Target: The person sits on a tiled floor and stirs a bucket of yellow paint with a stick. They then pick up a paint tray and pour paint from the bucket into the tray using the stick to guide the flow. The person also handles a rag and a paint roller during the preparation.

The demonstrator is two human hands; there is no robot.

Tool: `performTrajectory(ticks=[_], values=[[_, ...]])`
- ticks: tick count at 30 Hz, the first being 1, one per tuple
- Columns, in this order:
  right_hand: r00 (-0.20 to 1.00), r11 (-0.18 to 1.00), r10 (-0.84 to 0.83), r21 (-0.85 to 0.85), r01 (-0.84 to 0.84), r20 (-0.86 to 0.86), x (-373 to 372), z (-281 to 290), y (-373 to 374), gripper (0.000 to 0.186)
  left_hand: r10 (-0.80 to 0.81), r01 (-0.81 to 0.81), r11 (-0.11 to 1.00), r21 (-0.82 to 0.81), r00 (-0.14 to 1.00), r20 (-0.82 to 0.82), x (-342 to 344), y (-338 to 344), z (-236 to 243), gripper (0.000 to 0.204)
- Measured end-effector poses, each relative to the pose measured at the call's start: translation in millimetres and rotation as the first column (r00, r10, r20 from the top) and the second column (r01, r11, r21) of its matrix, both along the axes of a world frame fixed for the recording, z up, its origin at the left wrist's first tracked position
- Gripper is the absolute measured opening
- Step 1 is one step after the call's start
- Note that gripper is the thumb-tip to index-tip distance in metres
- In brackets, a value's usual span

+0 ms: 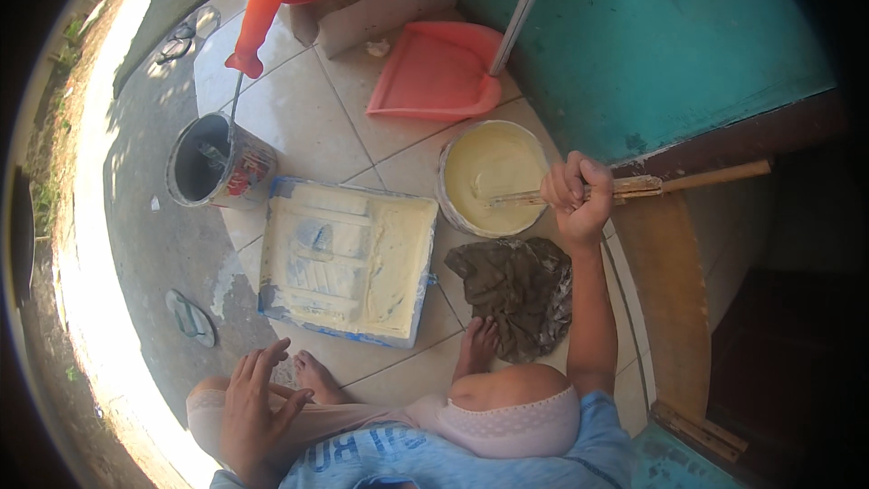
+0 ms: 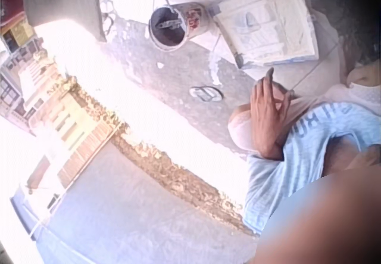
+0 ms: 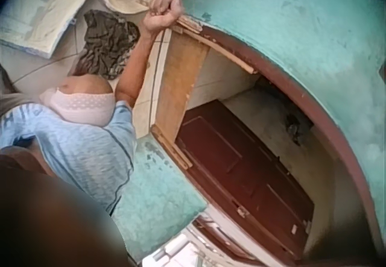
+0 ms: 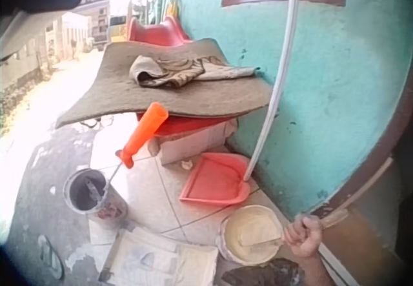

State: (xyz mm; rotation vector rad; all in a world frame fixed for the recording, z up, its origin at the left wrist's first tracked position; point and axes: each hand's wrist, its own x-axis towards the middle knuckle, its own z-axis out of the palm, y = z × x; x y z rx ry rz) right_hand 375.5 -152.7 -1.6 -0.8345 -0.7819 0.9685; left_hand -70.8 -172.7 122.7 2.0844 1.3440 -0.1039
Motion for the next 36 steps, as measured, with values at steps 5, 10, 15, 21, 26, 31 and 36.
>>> performTrajectory(ticks=[5, 10, 15, 21, 26, 31, 36], values=[[0.962, 0.995, -0.091, -0.015, 0.098, 0.256, 11.0, 14.0, -13.6, 0.042, 0.008, -0.008, 0.999, -0.033, 1.0, -0.008, -0.9, 3.8, 1.0, 0.064], [0.933, 0.951, -0.292, 0.165, 0.26, 0.211, 1.7, -12.4, 6.3, 0.038, -0.013, 0.013, 1.0, -0.024, 1.0, 0.003, -0.6, 5.0, -1.3, 0.064], [0.998, 0.998, 0.0, 0.059, -0.004, 0.065, 4.4, -8.3, -4.0, 0.039, -0.01, 0.009, 1.0, -0.01, 1.0, -0.006, -0.4, 3.4, -1.3, 0.065], [0.981, 0.993, -0.093, -0.05, 0.103, 0.171, 28.6, 13.5, -11.3, 0.04, 0.014, -0.014, 0.999, -0.029, 1.0, -0.01, -1.9, 2.3, 1.1, 0.064], [0.952, 0.959, -0.275, 0.114, 0.26, 0.137, 13.4, -16.1, 11.0, 0.039, 0.003, -0.003, 1.0, -0.02, 1.0, 0.0, 0.0, 2.6, -0.8, 0.065], [0.998, 0.998, 0.066, 0.008, -0.066, -0.008, 20.4, -4.3, -1.2, 0.039, 0.0, 0.0, 1.0, -0.018, 1.0, -0.011, -0.3, 3.2, -0.5, 0.065], [0.981, 0.992, -0.11, -0.05, 0.12, 0.161, 35.9, 16.2, -8.3, 0.038, 0.017, -0.017, 0.999, -0.03, 1.0, -0.014, -0.4, 3.8, -0.2, 0.065]])
